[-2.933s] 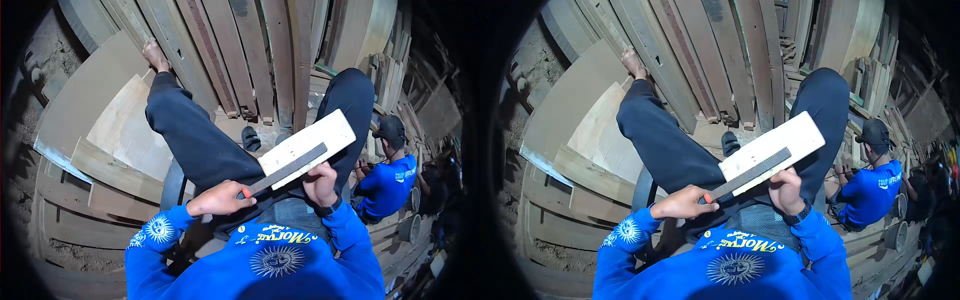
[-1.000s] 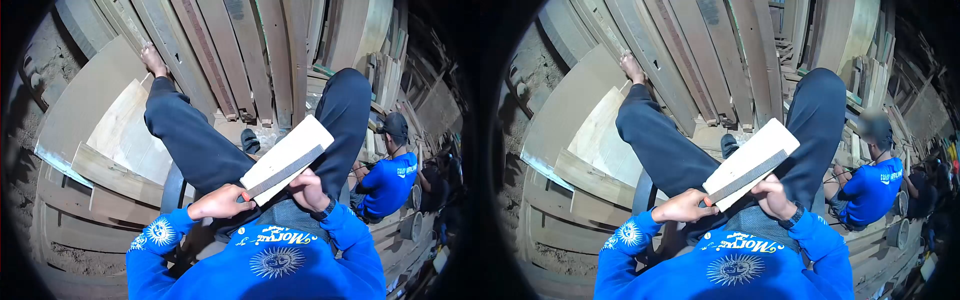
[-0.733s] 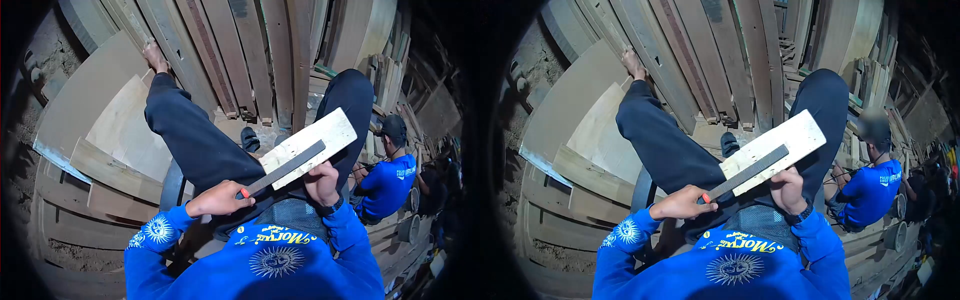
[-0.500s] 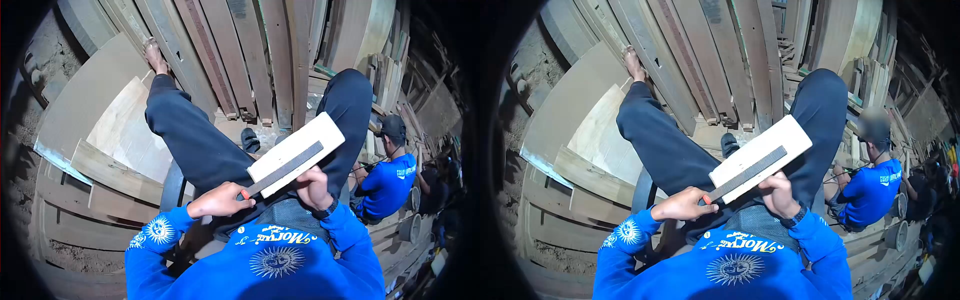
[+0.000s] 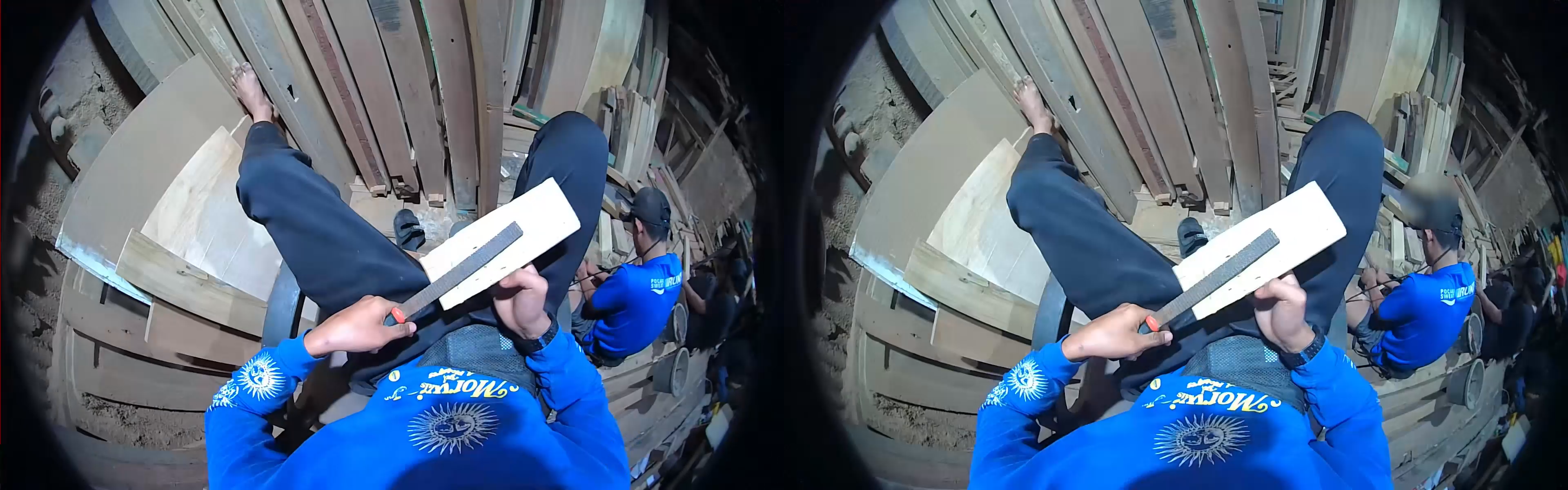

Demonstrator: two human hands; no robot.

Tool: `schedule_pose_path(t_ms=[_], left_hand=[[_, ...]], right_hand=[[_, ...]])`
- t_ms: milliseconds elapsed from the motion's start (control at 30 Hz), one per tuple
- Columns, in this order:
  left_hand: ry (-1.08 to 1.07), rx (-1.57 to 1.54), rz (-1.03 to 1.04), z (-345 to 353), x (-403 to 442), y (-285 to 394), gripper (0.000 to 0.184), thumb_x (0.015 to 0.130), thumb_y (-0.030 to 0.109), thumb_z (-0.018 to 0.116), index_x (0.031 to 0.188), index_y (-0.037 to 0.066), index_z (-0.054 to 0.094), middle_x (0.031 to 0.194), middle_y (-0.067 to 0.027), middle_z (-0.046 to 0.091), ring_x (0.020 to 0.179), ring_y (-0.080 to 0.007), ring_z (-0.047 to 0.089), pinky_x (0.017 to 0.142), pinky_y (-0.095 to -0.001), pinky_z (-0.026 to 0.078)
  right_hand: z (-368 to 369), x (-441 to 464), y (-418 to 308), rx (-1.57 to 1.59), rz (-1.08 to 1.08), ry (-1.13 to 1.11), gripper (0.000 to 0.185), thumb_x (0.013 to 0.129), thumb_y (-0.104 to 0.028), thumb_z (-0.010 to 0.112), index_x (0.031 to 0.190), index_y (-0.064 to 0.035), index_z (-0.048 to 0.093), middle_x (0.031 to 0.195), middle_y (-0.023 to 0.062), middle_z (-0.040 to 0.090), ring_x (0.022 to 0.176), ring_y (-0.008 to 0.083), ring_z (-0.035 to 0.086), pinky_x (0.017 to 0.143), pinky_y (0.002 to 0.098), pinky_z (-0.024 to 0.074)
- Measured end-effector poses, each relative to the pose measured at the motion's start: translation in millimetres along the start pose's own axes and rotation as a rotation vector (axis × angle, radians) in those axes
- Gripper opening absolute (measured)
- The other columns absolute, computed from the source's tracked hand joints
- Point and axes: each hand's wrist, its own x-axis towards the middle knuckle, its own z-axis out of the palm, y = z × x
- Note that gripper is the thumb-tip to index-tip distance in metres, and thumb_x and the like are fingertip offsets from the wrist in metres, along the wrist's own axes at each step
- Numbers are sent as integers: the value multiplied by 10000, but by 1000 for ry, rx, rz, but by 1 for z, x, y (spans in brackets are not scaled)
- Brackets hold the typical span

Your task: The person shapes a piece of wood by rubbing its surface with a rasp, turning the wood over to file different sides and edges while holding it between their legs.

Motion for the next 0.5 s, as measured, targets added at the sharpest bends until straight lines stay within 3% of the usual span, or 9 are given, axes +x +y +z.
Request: schedule_pose_path(t_ms=[33, 167, 333, 400, 500], left_hand=[[1, -1, 3, 1, 0, -1, 372, 956, 346, 631, 890, -19, 649, 541, -55, 559, 466, -130, 561, 495, -309, 459], [-23, 14, -7, 0, -3, 9, 367, 955, 334, 643, 860, -20, 629, 564, -40, 561, 471, -105, 554, 480, -287, 463], [-13, 17, 7, 1, -4, 7, 373, 956, 344, 642, 861, -16, 625, 559, -35, 553, 472, -104, 552, 479, -286, 458], [-25, -11, -6, 1, -4, 8, 384, 958, 359, 638, 870, -14, 628, 556, -28, 547, 475, -99, 550, 476, -282, 454], [-28, -23, -34, 2, -4, 11, 397, 958, 373, 636, 879, -16, 629, 558, -18, 545, 481, -92, 550, 474, -275, 453]], right_hand=[[11, -3, 2, 50, 29, -24, 512, 669, 20, 468, 1171, 70, 561, 1102, 135, 649, 1056, 243, 612, 977, 339, 435], [16, -10, 13, -60, 209, -89, 552, 647, 4, 492, 1190, 67, 564, 1122, 135, 655, 1069, 236, 613, 963, 309, 441], [11, -7, 5, -78, 126, -79, 580, 621, -4, 483, 1192, 65, 556, 1128, 140, 648, 1051, 246, 624, 941, 319, 463], [5, -3, 0, -45, 14, -57, 598, 625, -16, 451, 1208, 87, 534, 1138, 176, 649, 1070, 295, 631, 1007, 382, 456], [1, -3, 2, -5, -15, -25, 573, 642, -5, 451, 1204, 75, 533, 1109, 156, 649, 1044, 271, 628, 978, 363, 459]])
